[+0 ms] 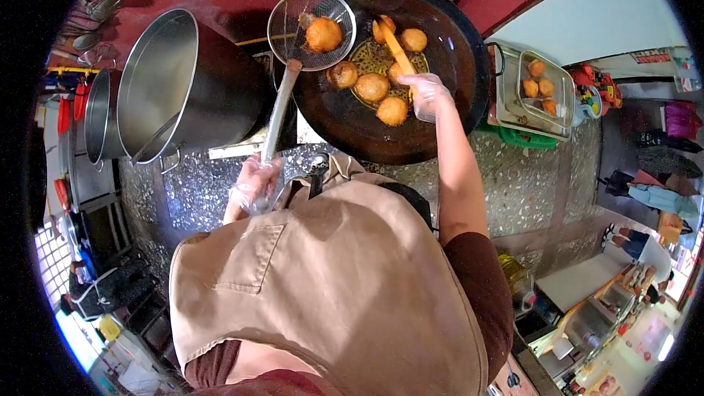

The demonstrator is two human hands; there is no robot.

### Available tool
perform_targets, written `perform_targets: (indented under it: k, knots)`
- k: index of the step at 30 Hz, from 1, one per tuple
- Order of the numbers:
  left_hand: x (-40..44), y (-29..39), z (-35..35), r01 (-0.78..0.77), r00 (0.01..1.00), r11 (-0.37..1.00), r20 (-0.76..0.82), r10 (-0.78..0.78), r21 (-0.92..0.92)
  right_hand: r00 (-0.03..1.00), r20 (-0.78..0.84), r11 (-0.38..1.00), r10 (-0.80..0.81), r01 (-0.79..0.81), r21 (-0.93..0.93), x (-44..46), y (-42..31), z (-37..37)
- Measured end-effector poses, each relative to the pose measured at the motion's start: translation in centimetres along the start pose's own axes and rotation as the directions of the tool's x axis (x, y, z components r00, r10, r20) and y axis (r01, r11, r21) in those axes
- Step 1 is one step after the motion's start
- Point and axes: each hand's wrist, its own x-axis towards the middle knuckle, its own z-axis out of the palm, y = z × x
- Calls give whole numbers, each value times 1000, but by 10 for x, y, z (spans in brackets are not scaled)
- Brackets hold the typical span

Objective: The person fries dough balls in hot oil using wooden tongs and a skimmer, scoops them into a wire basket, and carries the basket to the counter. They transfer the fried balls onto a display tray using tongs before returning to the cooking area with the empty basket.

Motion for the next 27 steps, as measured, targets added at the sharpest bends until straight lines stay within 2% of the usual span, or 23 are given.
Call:
perform_targets:
  k: [1, 2, 4, 9, 11, 16, 18, 20, 22, 23, 24, 26, 27]
  knots:
    - [1, 2, 0, 26, 1000, 999, 0, -26, 34, 998, 63, 984, 26, -37, 177, -6, 0, -2]
    - [2, 1, -1, 19, 1000, 999, -1, -19, 28, 998, 64, 985, 19, -29, 171, -11, 1, -6]
    - [6, -3, -1, 53, 998, 997, 13, -54, 48, 979, 200, 965, 23, -74, 250, -18, 9, -19]
    - [7, 1, 0, 55, 996, 995, 65, -60, 81, 978, 211, 948, -4, -64, 313, -42, 16, -24]
    - [11, -3, -1, 45, 993, 996, 103, -53, 79, 963, 269, 902, -35, -86, 423, -49, 17, -17]
    - [13, -4, 1, 55, 991, 996, 115, -62, 67, 992, 117, 878, 46, -96, 470, -37, 26, 13]
    - [13, -6, 0, 51, 992, 997, 108, -57, 59, 996, 40, 916, 84, -93, 390, -36, 25, 21]
    - [13, -7, -1, 49, 993, 998, 104, -54, 48, 995, 15, 914, 96, -94, 396, -34, 26, 23]
    - [14, -7, -6, 65, 991, 992, 109, -77, 112, 983, 178, 883, 42, -120, 454, -40, 21, 26]
    - [15, -7, -7, 64, 991, 992, 111, -77, 113, 989, 144, 853, -25, -54, 519, -45, 21, 31]
    - [15, -9, -8, 57, 991, 993, 119, -69, 101, 989, 143, 853, -25, -54, 520, -36, 26, 28]
    - [15, -11, -9, 50, 990, 995, 124, -61, 90, 903, 424, 735, 68, -333, 591, -9, 38, 22]
    - [15, -11, -9, 46, 993, 995, 108, -56, 91, 902, 426, 734, 67, -334, 592, -12, 39, 24]
